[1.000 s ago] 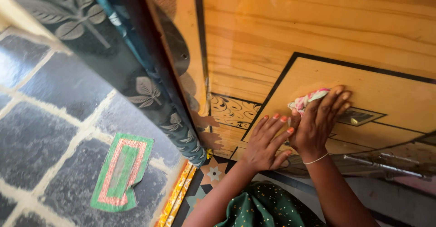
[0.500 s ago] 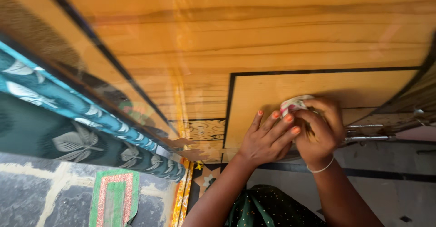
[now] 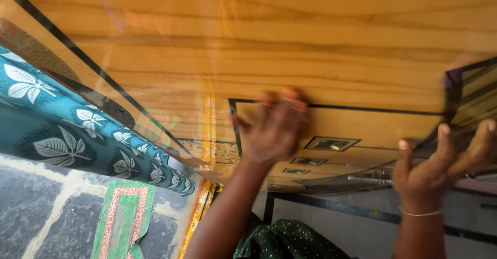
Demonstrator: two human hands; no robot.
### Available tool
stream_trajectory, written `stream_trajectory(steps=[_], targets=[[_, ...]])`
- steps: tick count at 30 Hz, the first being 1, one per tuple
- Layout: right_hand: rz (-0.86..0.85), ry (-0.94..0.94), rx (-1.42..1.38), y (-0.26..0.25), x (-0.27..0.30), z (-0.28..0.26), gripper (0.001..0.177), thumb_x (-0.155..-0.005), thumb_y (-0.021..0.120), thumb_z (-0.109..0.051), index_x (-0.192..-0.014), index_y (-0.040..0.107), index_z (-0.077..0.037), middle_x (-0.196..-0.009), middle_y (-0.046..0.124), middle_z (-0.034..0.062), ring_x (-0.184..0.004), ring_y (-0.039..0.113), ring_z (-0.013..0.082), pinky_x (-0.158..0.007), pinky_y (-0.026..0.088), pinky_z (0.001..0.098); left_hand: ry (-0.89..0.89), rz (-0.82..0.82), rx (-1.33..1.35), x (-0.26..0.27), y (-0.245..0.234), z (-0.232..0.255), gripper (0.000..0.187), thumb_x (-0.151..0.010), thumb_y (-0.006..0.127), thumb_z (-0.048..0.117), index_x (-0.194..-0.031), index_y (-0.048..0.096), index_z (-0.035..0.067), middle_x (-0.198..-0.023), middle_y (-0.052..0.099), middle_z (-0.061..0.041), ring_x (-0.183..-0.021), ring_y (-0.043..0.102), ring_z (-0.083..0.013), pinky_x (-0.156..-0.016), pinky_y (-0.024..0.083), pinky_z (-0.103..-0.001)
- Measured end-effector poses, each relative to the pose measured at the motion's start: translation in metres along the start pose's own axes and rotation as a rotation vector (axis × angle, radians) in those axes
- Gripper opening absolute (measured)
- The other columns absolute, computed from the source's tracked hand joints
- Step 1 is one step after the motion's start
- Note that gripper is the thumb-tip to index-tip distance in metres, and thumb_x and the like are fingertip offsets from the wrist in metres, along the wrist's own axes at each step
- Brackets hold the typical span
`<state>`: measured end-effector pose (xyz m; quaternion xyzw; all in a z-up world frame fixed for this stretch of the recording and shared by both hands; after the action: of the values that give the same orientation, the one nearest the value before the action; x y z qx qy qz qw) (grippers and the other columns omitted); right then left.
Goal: The person wipes the surface and metal latch of a wooden door using a small cloth. They clean the door panel and the latch area repeatedly, then open the door to continue wiping the latch mechanism.
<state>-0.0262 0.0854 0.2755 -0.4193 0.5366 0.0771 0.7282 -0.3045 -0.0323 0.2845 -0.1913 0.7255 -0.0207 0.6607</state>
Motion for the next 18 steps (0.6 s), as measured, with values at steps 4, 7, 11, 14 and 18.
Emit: stream_trajectory(steps=[4, 7, 11, 14, 18], targets=[[-0.161, -0.055, 0.267, 0.037, 0.035, 0.047, 0.079, -0.12, 0.041, -0.062, -0.175, -0.004, -0.026, -0.173, -0.011, 0.0271, -0.159, -0.008, 0.0473, -0.126, -0.003, 0.0675, -0.413, 0.196, -0.065, -0.024, -0.014, -0.079, 0.055, -0.11, 0.025, 0.031, -0.161, 0.024, 0.012, -0.167, 0.033, -0.012, -0.158, 0.024, -0.033, -0.131, -0.009, -0.064], [-0.153, -0.021, 0.232, 0.057, 0.06, 0.063, 0.08, -0.12, 0.034, -0.067, -0.172, -0.014, -0.028, -0.171, -0.018, 0.0235, -0.16, -0.016, 0.0449, -0.125, -0.009, 0.0686, -0.509, 0.25, -0.1, -0.011, -0.028, -0.088, 0.059, -0.113, 0.021, 0.039, -0.167, 0.017, 0.017, -0.174, 0.024, -0.008, -0.162, 0.017, -0.0266, -0.132, -0.009, -0.052], [-0.153, -0.007, 0.229, 0.07, 0.068, 0.073, 0.084, -0.117, 0.031, -0.068, -0.168, -0.02, -0.026, -0.169, -0.023, 0.0233, -0.158, -0.02, 0.0447, -0.121, -0.011, 0.0658, -0.677, 0.27, 0.034, 0.025, -0.03, -0.094, 0.057, -0.12, 0.023, 0.04, -0.169, 0.016, 0.01, -0.172, 0.02, -0.011, -0.164, 0.016, -0.0294, -0.131, 0.002, -0.052], [-0.214, -0.019, 0.232, 0.078, 0.077, 0.076, 0.091, -0.115, 0.034, -0.065, -0.168, -0.022, -0.018, -0.166, -0.025, 0.0307, -0.155, -0.022, 0.0494, -0.12, -0.011, 0.0654, -0.7, 0.269, 0.073, 0.062, -0.024, -0.097, 0.057, -0.12, 0.024, 0.039, -0.168, 0.019, 0.009, -0.177, 0.019, -0.013, -0.164, 0.016, -0.0323, -0.136, 0.006, -0.053], [-0.298, -0.006, 0.135, 0.09, 0.085, 0.078, 0.105, -0.114, 0.04, -0.07, -0.165, -0.024, -0.005, -0.162, -0.021, 0.0396, -0.152, -0.016, 0.0535, -0.124, -0.002, 0.0654, -0.768, 0.248, 0.022, 0.107, -0.003, -0.086, 0.054, -0.117, 0.029, 0.033, -0.166, 0.023, 0.01, -0.176, 0.02, -0.015, -0.164, 0.015, -0.0344, -0.136, 0.005, -0.056]])
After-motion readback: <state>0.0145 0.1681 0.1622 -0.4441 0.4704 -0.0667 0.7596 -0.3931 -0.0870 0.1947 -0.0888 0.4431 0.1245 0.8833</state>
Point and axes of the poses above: each hand's wrist, its own x-axis away from the middle knuckle, its own y-axis out of the palm, z = x × y, the point moved 7 cm from there along -x, towards the middle knuckle
